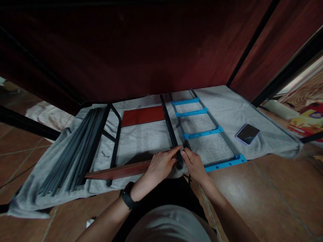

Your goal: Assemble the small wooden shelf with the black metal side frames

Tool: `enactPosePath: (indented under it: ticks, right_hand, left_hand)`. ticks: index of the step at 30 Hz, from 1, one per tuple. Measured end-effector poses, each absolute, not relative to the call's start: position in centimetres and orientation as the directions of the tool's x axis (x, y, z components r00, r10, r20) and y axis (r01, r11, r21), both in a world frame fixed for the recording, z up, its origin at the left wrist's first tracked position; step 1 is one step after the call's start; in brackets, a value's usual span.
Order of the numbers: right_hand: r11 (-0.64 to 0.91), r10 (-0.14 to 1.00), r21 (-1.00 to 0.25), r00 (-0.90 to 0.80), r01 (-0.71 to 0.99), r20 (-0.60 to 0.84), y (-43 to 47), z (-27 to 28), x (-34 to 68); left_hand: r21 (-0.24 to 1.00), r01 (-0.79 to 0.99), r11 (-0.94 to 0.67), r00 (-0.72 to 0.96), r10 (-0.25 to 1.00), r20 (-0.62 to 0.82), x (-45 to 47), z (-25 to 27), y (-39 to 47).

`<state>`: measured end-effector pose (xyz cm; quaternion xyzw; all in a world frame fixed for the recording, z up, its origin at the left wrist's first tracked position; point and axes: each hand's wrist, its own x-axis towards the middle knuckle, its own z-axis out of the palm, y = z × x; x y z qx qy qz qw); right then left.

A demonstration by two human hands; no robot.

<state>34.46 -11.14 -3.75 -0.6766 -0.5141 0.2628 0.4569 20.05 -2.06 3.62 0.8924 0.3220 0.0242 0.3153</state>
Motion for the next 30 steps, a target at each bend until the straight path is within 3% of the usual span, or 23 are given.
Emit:
enactPosePath:
  ticks: [5, 12, 19, 22, 27, 30]
  right_hand:
    - [-0.087, 0.927, -0.927, 0.371, 0.364, 0.059, -11.9, -3.4, 34.3]
    - [0.005, 0.953, -0.881, 0.265, 0.473, 0.147, -12.2, -3.2, 35.1]
    - [-0.230, 0.913, -0.951, 0.385, 0.208, -0.137, -11.1, -3.4, 34.5]
    - [-0.236, 0.910, -0.920, 0.403, 0.312, -0.096, -11.6, -2.5, 34.4]
    - [-0.073, 0.945, -0.875, 0.314, 0.478, 0.092, -12.3, -1.9, 34.7]
    - [-0.100, 0.940, -0.819, 0.324, 0.565, 0.108, -12.1, -2.3, 34.6]
  left_hand:
    - [0.563, 0.539, -0.627, 0.804, 0.582, -0.123, 19.8, 3.3, -2.1]
    - [0.489, 0.552, -0.676, 0.800, 0.594, -0.082, 19.7, 2.8, -2.6]
    - [0.410, 0.562, -0.718, 0.804, 0.590, -0.069, 19.8, 2.2, -2.8]
    - [0.388, 0.562, -0.731, 0.805, 0.590, -0.055, 19.7, 2.3, -2.9]
    - [0.352, 0.564, -0.747, 0.810, 0.584, -0.060, 19.5, 2.5, -3.1]
    - [0.350, 0.566, -0.746, 0.809, 0.586, -0.059, 19.6, 2.5, -3.2]
